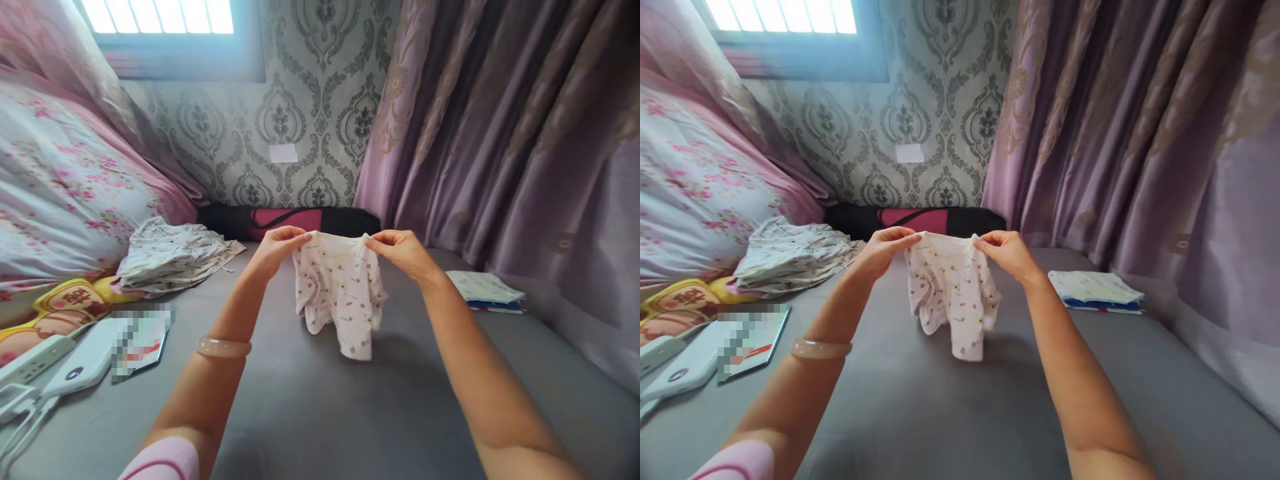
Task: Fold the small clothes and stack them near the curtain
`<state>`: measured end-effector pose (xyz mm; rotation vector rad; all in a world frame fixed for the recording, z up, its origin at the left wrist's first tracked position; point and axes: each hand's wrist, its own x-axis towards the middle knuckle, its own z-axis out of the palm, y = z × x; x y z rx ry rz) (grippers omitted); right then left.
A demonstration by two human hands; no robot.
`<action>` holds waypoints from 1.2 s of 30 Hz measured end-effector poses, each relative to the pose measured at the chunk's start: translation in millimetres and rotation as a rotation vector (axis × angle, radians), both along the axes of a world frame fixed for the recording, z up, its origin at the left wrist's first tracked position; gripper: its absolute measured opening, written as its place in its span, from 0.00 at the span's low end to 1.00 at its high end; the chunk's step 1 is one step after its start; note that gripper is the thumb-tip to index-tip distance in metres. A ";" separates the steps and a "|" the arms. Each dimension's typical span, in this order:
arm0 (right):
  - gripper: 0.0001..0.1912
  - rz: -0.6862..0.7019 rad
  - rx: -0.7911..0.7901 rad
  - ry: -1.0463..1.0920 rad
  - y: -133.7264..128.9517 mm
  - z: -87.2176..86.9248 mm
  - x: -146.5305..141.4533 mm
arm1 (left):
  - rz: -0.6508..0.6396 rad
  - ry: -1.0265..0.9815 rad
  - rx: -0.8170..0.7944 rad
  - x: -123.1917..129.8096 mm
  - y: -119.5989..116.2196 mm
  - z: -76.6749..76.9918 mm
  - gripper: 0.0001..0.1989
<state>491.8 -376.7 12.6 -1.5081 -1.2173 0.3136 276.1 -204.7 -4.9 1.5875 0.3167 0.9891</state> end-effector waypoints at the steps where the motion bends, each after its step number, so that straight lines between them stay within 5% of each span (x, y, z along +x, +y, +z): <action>1: 0.21 -0.030 0.026 0.007 3.5 -3.2 1.5 | 0.014 -0.015 0.000 1.3 0.9 -2.0 0.16; 10: 0.21 -0.264 0.230 -0.122 29.3 -25.6 8.1 | 0.276 -0.088 0.212 16.8 6.9 -8.5 0.15; 16: 0.20 -0.458 0.357 -0.423 30.1 -29.4 2.3 | 0.659 0.064 0.712 11.1 4.7 -5.3 0.12; 21: 0.21 -0.561 0.285 -0.794 8.4 -24.9 -1.7 | 0.822 0.196 1.107 -12.6 -1.0 6.3 0.15; 30: 0.14 -0.392 0.260 -1.039 -64.8 -4.9 -36.6 | 0.686 0.200 1.430 -91.6 -35.9 31.7 0.10; 36: 0.12 -0.301 0.126 -0.816 -113.1 37.5 -72.8 | 0.541 0.305 1.151 -130.9 -78.6 63.0 0.08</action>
